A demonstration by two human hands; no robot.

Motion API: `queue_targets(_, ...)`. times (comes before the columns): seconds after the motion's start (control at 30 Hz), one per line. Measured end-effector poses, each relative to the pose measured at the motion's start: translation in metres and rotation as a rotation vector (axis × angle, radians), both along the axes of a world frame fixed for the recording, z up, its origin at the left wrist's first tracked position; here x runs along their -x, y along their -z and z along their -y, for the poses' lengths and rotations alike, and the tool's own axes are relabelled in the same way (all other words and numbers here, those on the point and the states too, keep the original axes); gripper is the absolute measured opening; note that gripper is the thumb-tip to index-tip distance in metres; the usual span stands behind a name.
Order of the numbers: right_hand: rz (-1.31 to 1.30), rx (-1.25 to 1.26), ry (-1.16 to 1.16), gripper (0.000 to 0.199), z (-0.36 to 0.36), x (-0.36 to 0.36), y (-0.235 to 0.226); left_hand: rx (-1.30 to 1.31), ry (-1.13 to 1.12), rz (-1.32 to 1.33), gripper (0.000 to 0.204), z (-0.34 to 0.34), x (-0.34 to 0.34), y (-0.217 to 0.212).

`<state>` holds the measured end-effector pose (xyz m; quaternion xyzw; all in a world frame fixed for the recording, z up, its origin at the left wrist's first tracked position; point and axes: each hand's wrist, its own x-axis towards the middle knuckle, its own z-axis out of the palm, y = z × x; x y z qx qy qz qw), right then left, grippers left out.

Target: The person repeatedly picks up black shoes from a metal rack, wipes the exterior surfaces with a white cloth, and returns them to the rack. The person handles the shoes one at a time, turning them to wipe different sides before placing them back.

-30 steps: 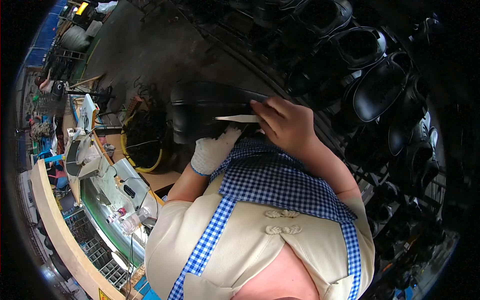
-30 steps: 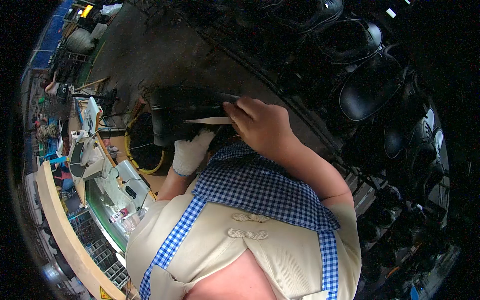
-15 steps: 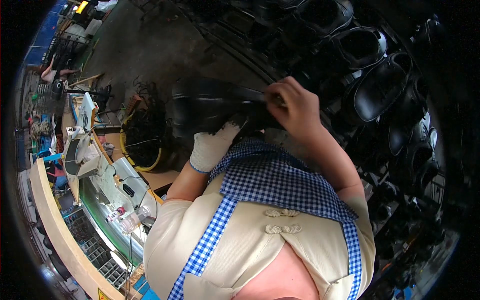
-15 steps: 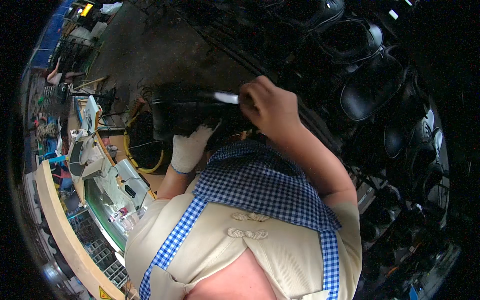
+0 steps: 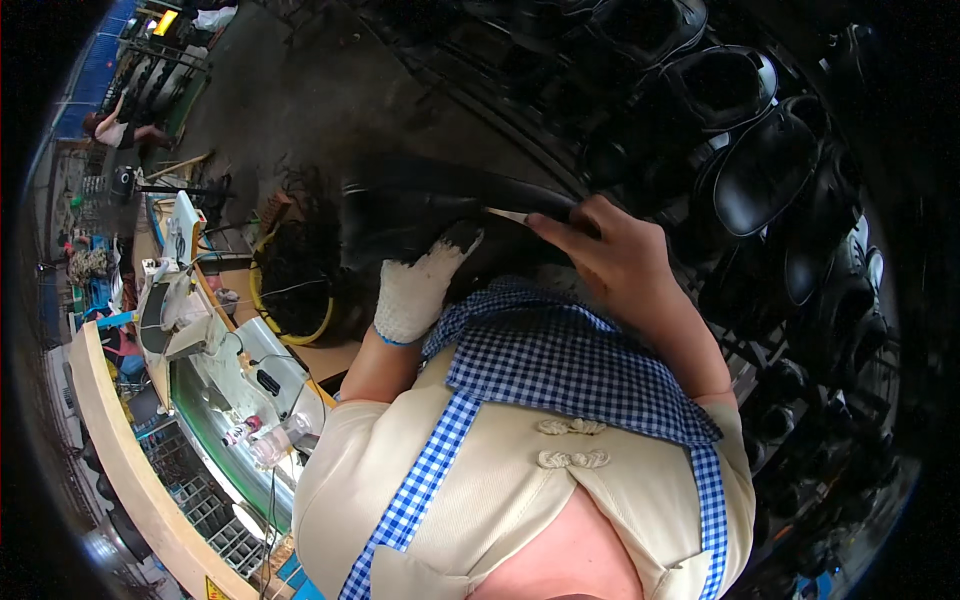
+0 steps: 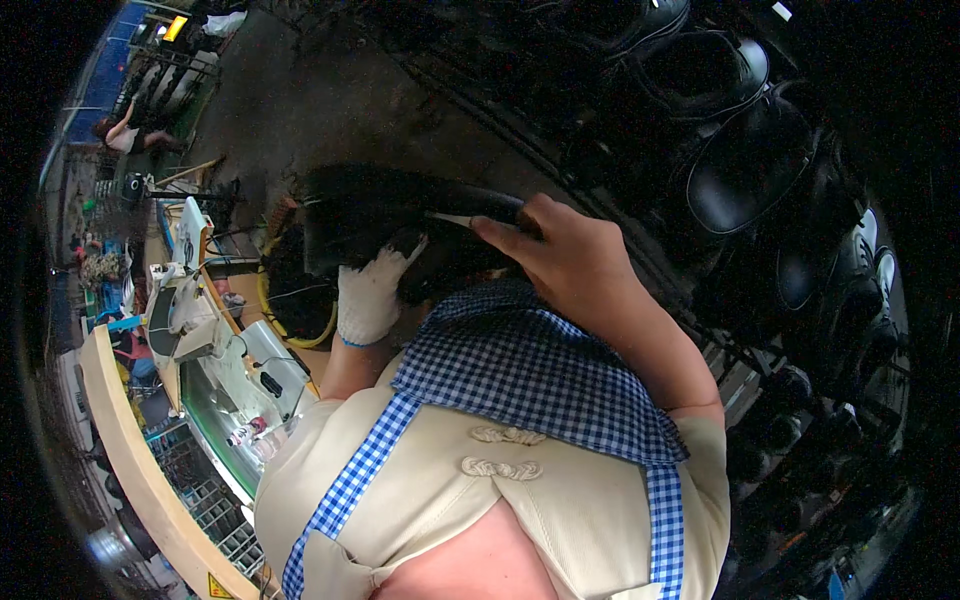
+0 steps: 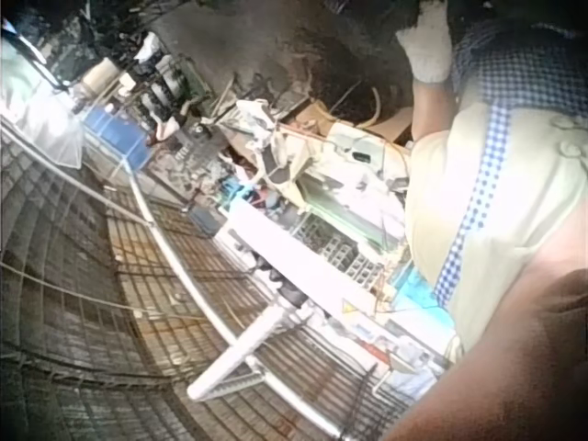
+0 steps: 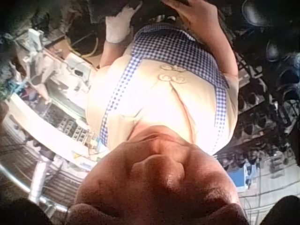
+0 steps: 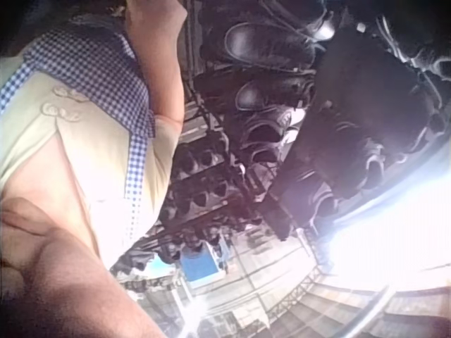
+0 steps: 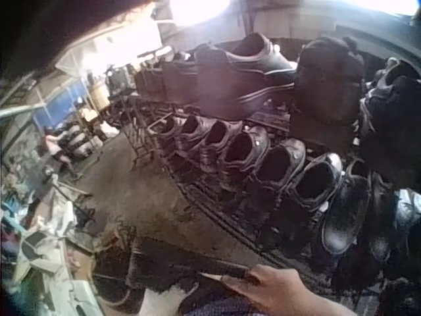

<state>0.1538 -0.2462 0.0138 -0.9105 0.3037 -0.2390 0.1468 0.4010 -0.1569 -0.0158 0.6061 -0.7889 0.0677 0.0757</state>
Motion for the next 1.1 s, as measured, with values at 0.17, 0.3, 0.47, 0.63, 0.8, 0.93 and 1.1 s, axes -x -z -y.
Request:
queue_targets(0.17, -0.064, 0.035, 0.08, 0.047, -0.005, -0.005, 0.007, 0.0, 0.01, -0.067, 0.058, 0.003, 0.002, -0.005)
queue_targets(0.3, 0.036, -0.066, 0.026, 0.046, -0.001, -0.002, 0.008, -0.004, -0.005, -0.107, 0.058, 0.002, 0.004, -0.006)
queue_targets(0.47, -0.008, 0.035, 0.101, 0.044, -0.004, -0.002, 0.005, -0.031, 0.01, -0.124, 0.06, 0.003, 0.002, -0.002)
queue_targets(0.63, -0.034, 0.021, 0.083, 0.043, -0.005, 0.007, -0.007, -0.076, -0.059, -0.284, 0.059, 0.002, 0.006, 0.001)
queue_targets(0.8, -0.015, 0.104, 0.075, 0.04, -0.001, -0.004, 0.0, -0.002, 0.04, 0.126, 0.055, 0.007, 0.005, 0.0)
queue_targets(0.93, 0.1, -0.043, 0.118, 0.042, 0.003, -0.003, 0.009, 0.037, 0.045, 0.009, 0.054, 0.007, 0.002, 0.006)
queue_targets(1.1, 0.193, -0.208, 0.177, 0.06, 0.009, 0.013, 0.017, -0.046, 0.023, -0.118, 0.046, 0.007, 0.005, -0.008)
